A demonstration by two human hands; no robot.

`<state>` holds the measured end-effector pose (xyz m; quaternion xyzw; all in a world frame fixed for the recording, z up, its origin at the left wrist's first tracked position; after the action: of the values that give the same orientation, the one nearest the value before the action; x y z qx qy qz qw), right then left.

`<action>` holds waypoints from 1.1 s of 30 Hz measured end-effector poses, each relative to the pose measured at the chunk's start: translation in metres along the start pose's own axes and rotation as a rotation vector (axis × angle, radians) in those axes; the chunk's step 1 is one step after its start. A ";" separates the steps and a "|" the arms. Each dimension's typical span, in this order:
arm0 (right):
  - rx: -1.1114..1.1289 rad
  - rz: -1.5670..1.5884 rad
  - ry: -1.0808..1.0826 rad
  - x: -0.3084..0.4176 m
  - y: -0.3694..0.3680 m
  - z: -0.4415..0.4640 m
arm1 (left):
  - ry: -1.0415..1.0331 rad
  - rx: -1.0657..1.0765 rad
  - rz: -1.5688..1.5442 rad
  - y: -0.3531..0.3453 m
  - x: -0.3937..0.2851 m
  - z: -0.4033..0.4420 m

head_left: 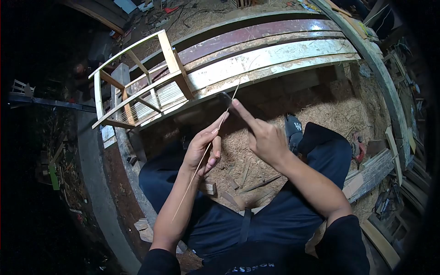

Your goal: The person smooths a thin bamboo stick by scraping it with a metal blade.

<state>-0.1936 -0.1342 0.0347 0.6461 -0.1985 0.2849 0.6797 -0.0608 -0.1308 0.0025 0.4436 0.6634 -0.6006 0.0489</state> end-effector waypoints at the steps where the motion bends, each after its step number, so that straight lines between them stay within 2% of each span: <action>1: 0.014 -0.016 0.034 0.004 -0.003 0.000 | -0.007 -0.025 0.103 0.003 -0.002 0.001; 3: 0.000 0.025 0.121 0.017 -0.005 -0.008 | -0.003 -0.060 0.130 0.010 -0.001 -0.001; 9: -0.045 -0.031 0.019 0.000 0.001 0.008 | -0.015 -0.064 0.164 0.007 0.003 0.002; 11: 0.023 0.083 -0.002 0.008 -0.003 -0.002 | 0.006 -0.154 0.141 0.018 0.003 -0.001; 13: 0.021 0.084 0.091 0.019 -0.005 -0.010 | 0.005 -0.140 0.137 0.013 0.003 -0.001; 15: -0.003 0.032 -0.049 -0.003 0.002 0.006 | 0.016 -0.126 0.125 0.012 0.007 -0.004; 17: -0.034 0.000 -0.054 -0.005 0.007 0.012 | 0.020 -0.094 0.162 0.010 0.010 0.002; 18: -0.037 -0.005 -0.050 -0.003 0.007 0.009 | 0.027 -0.118 0.137 0.010 0.009 0.002; 20: -0.037 0.092 0.145 0.020 0.002 -0.007 | 0.022 -0.131 0.170 0.014 0.008 -0.002; 23: -0.057 0.094 0.077 0.005 0.007 0.001 | 0.027 -0.169 0.202 0.018 0.010 -0.006; 24: -0.060 0.044 -0.004 -0.008 0.008 0.010 | 0.033 -0.140 0.197 0.013 0.011 -0.003; 27: -0.077 -0.010 -0.010 -0.007 0.011 0.015 | 0.036 -0.108 0.199 0.008 0.013 0.002; 29: -0.043 0.072 0.065 0.005 0.006 0.005 | 0.037 -0.191 0.224 0.020 0.011 0.000; 31: -0.023 0.125 0.103 0.011 0.002 -0.002 | 0.039 -0.163 0.242 0.017 0.008 0.002; 33: -0.055 -0.023 -0.099 -0.023 0.010 0.018 | 0.051 -0.137 0.205 0.015 0.015 0.001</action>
<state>-0.2153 -0.1555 0.0291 0.6429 -0.2324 0.2393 0.6896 -0.0606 -0.1255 -0.0174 0.5200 0.6550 -0.5341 0.1235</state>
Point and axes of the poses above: each hand's wrist, its own z-axis towards the middle knuckle, its own y-axis out of the back of the hand, x = y × z, the point moved 10 cm from there along z, towards the middle knuckle, and after that the axes turned 10 degrees about -y, right-handed, at the moved point
